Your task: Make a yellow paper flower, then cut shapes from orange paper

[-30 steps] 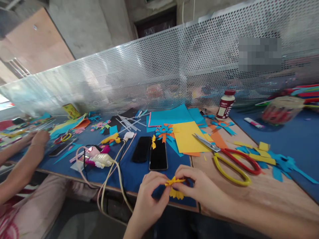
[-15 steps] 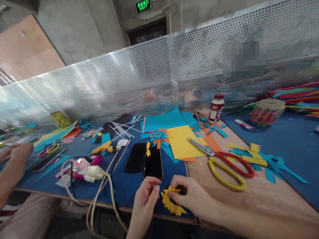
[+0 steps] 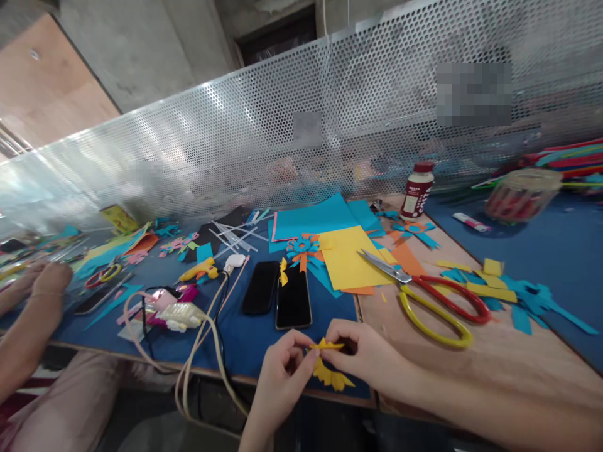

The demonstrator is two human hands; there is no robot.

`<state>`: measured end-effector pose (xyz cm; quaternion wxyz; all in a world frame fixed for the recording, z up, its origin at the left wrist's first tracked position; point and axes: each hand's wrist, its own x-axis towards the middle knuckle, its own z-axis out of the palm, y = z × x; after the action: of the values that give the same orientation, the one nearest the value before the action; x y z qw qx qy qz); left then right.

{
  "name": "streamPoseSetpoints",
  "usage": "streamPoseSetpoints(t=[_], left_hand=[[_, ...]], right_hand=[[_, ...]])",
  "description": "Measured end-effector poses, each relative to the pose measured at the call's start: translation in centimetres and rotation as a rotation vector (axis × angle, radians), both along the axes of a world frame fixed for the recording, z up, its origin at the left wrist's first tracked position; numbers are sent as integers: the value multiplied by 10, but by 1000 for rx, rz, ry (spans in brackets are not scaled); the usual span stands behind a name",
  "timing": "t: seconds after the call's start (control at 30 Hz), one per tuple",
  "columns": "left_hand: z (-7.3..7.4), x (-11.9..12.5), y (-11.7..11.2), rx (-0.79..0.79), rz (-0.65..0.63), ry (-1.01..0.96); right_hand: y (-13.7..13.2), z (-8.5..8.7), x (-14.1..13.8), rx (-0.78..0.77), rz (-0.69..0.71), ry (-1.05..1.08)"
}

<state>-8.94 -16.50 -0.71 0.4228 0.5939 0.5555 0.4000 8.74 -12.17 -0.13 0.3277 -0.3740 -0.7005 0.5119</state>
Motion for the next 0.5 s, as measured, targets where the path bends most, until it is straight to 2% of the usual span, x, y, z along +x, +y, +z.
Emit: streamPoseSetpoints(t=[0.23, 0.5], left_hand=[[-4, 0, -2, 11, 107, -126], [0, 1, -4, 4, 28, -105]], right_hand=[[1, 5, 1, 22, 62, -16], [0, 5, -2, 4, 46, -23]])
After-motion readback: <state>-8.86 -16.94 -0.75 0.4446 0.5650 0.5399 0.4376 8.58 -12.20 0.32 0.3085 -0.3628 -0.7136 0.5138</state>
